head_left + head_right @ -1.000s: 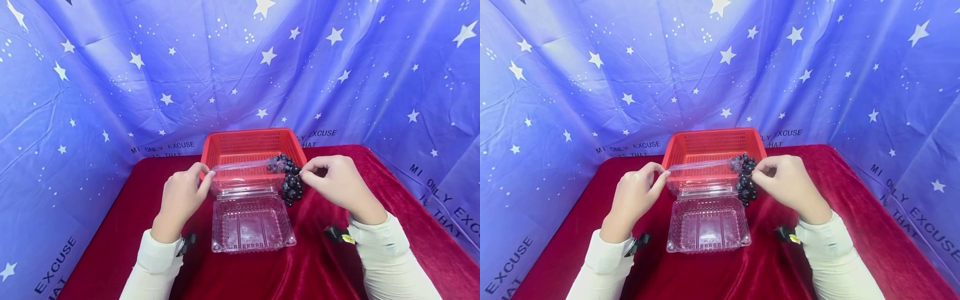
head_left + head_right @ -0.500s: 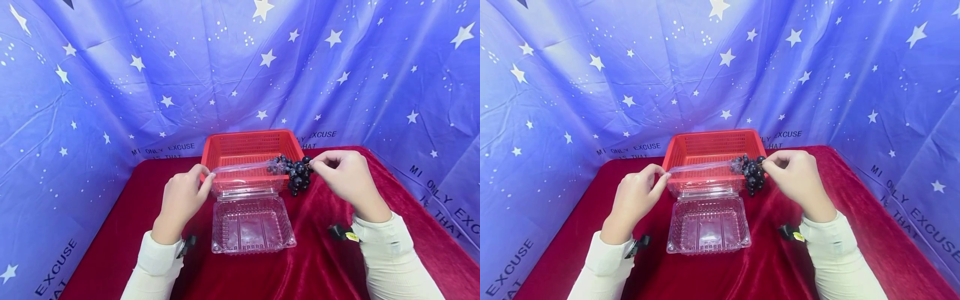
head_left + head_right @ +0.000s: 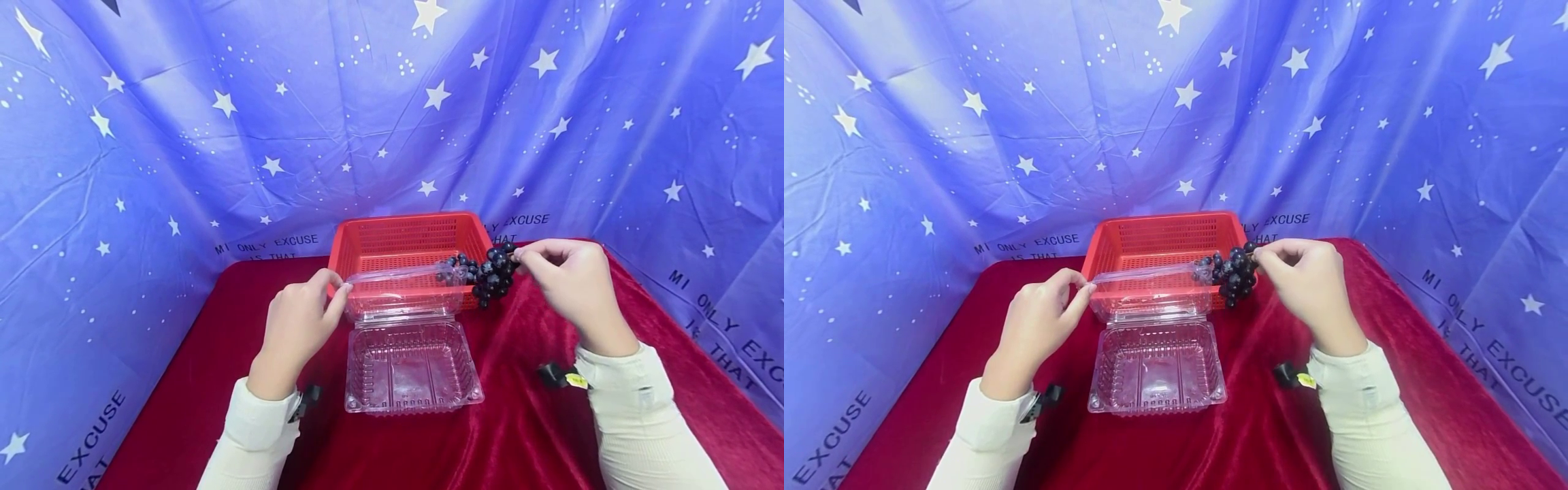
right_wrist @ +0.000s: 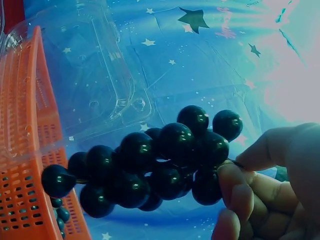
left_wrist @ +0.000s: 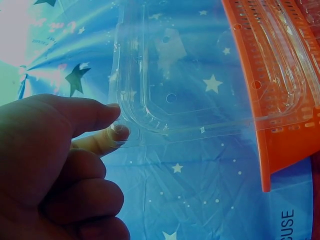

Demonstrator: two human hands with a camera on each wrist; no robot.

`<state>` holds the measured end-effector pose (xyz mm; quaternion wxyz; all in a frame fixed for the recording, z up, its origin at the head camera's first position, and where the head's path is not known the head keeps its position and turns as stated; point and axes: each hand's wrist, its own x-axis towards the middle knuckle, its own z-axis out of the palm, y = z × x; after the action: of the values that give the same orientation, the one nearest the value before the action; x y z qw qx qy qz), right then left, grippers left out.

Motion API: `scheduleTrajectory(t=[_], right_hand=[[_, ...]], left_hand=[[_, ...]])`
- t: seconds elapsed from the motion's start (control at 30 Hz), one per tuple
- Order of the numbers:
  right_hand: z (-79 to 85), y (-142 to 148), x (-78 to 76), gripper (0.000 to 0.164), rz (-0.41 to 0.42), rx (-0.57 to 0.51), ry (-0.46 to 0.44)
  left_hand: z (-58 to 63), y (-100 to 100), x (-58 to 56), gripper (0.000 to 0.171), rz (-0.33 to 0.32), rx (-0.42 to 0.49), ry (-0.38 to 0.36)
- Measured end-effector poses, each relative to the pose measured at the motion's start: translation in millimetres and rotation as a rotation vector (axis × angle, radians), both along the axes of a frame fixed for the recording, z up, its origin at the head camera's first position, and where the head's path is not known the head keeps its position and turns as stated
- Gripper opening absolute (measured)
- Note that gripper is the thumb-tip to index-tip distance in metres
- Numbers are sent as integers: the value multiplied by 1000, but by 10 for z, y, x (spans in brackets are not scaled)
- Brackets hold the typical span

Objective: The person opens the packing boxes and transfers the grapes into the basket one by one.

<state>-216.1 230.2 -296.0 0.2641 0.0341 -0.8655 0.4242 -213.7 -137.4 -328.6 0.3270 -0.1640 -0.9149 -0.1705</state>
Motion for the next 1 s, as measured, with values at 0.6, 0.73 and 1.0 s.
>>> scheduleTrajectory(t=[0.6,0.73,1.0], right_hand=[[-201,-68,-235,27,179,-400,-17],[-262,-115,-282,29,255,-493,0],[-388,-187,-389,33,323,-600,-6]], left_hand=[[1,1,5,20,-3,1,-8],[5,5,7,17,-4,1,-9],[8,8,9,16,8,-2,-14]])
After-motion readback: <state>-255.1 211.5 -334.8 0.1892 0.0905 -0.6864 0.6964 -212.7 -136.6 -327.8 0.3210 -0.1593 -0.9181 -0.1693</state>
